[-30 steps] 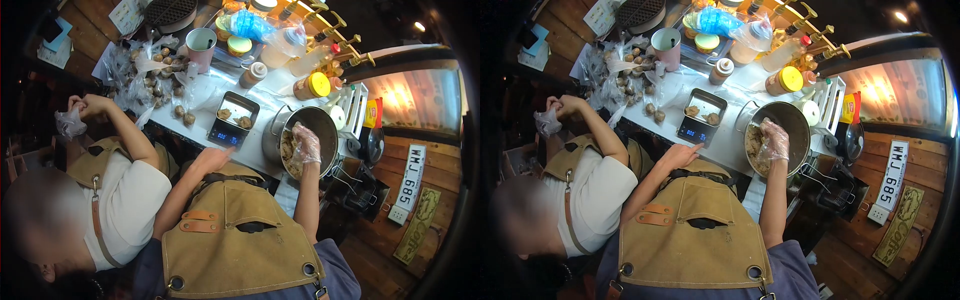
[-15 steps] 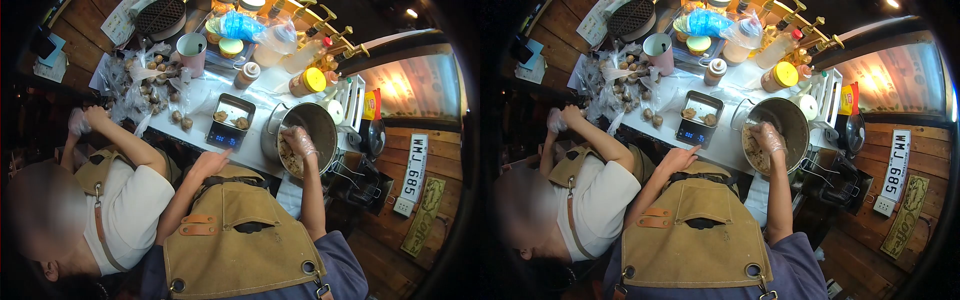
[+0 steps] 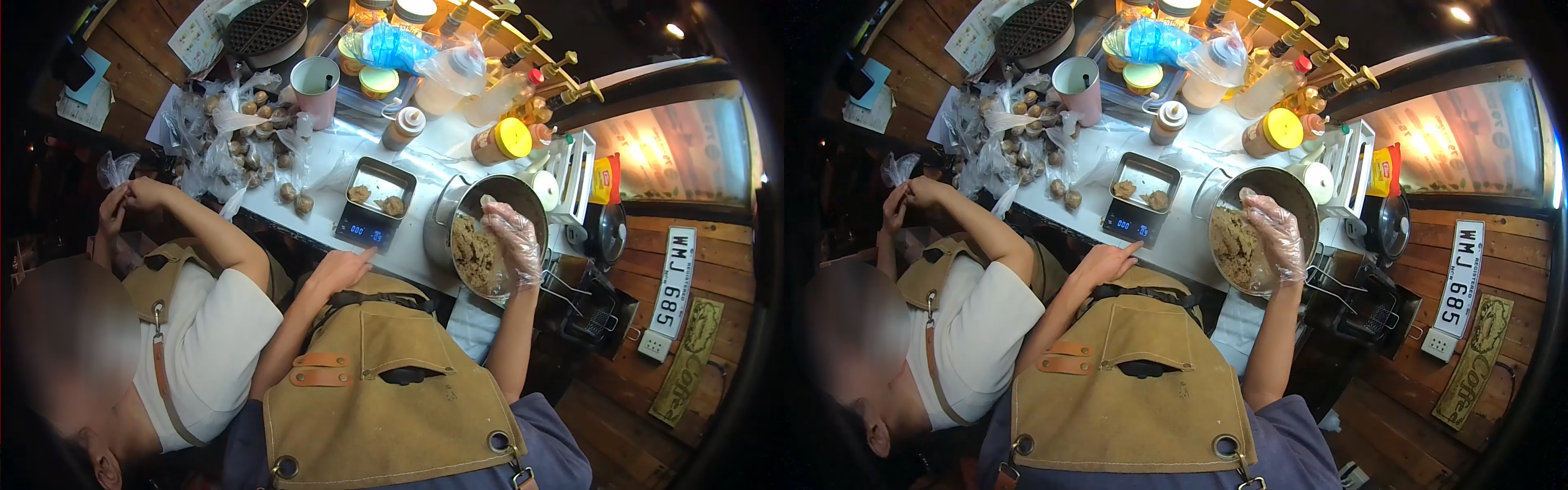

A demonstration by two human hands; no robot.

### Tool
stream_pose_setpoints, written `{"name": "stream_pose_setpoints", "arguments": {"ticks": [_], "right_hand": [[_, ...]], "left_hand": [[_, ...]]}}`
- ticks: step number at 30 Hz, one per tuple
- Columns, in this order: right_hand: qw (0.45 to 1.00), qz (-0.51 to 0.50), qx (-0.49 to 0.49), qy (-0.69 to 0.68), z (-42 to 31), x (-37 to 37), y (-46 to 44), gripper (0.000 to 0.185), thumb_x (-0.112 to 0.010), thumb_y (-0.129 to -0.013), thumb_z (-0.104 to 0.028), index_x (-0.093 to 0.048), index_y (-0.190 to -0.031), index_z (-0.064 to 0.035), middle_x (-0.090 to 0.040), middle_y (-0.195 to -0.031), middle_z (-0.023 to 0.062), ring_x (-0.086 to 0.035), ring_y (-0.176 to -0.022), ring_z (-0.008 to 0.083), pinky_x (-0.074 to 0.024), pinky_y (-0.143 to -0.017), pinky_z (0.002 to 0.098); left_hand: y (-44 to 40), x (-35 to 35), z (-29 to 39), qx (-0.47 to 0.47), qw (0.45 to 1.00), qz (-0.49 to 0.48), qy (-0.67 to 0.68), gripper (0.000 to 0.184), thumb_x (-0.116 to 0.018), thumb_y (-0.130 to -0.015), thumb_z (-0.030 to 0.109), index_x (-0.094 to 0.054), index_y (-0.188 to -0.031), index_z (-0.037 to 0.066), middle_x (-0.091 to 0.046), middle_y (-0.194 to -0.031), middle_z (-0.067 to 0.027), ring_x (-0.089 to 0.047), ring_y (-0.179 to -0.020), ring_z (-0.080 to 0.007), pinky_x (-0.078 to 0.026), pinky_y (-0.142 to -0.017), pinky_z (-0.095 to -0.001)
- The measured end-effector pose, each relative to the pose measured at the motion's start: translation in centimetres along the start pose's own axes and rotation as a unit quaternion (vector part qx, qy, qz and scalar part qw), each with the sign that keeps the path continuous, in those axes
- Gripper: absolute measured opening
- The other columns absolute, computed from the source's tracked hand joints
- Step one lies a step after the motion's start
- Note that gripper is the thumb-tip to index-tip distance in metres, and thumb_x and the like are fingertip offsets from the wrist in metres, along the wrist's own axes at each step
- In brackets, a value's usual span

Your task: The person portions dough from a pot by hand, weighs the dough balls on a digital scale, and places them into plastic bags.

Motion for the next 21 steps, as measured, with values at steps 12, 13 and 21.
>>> {"name": "stream_pose_setpoints", "arguments": {"ticks": [12, 13, 21], "right_hand": [[0.999, -0.030, -0.012, 0.018, 0.2, -11.9, -4.4, 0.027, -0.072, -0.090, -0.003, -0.064, -0.113, 0.0084, -0.072, -0.104, 0.0170, -0.071, -0.094, 0.0231, -0.0583, -0.087, 0.0345], [0.998, -0.040, -0.008, 0.044, 0.6, -12.8, -5.0, 0.027, -0.073, -0.090, -0.005, -0.065, -0.112, 0.0079, -0.073, -0.102, 0.0160, -0.071, -0.092, 0.0220, -0.0582, -0.086, 0.0341], [0.978, -0.094, 0.023, 0.185, 7.0, -17.7, -10.6, 0.027, -0.079, -0.085, -0.006, -0.070, -0.106, 0.0073, -0.073, -0.091, 0.0105, -0.067, -0.081, 0.0130, -0.0550, -0.076, 0.0266]], "left_hand": [[0.1, -0.1, -0.3, 0.005, 1.000, -0.014, -0.004, 0.047, -0.053, -0.100, 0.034, -0.051, -0.142, 0.014, -0.067, -0.071, -0.0178, -0.067, -0.069, -0.0400, -0.052, -0.062, -0.0509], [0.2, 0.1, -0.2, 0.008, 1.000, -0.017, 0.002, 0.046, -0.053, -0.100, 0.034, -0.050, -0.141, 0.015, -0.067, -0.071, -0.0180, -0.066, -0.069, -0.0406, -0.052, -0.062, -0.0513], [0.4, 0.2, -0.5, 0.010, 1.000, 0.001, 0.025, 0.042, -0.057, -0.097, 0.031, -0.058, -0.133, 0.010, -0.067, -0.075, -0.0161, -0.066, -0.071, -0.0395, -0.051, -0.062, -0.0522]]}}
Point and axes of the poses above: each hand's wrist, its own y-axis away from the middle knuckle, its own x-axis out of the back of the hand, z = x × y, the point moved 6 cm from there along -y, towards the middle knuckle
